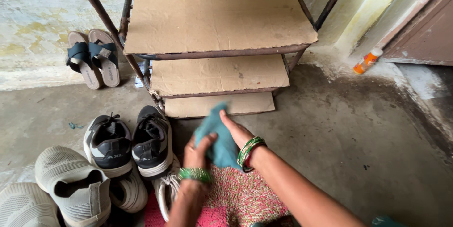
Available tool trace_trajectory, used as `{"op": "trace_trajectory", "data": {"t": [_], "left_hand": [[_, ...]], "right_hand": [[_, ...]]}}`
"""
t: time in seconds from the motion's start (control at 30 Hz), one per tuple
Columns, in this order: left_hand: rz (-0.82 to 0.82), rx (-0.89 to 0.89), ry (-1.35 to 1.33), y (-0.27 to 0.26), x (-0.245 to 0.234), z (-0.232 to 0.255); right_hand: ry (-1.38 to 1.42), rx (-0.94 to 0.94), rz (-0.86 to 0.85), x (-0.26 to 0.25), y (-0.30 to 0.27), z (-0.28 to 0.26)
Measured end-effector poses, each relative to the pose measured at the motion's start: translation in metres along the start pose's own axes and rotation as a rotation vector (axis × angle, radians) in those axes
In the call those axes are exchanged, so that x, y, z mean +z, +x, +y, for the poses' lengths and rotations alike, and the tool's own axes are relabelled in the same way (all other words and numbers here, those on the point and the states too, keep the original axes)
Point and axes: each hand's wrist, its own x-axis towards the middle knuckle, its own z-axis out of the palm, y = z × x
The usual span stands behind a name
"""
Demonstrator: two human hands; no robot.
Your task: The person wipes a piece of cardboard on a metal shoe rack with a blue cloth, then wipes another piece of cardboard on the floor. Finally, the person wipes a black and white sneaker with the same cloth.
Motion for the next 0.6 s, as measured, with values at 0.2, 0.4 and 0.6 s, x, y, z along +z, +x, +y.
{"op": "trace_trajectory", "data": {"t": [0.2,0.4,0.6], "left_hand": [[0.103,-0.27,-0.192,0.007,-0.016,-0.047],[0.031,0.159,0.269,0.016,0.006,-0.037],[0.19,-0.142,-0.194,0.063,-0.026,-0.016]], "right_hand": [[-0.034,-0.312,0.173,-0.006,0.015,0.0],[-0.614,-0.532,0.136,0.003,0.036,0.031],[-0.8,-0.749,-0.138,0.01,0.015,0.037]]}}
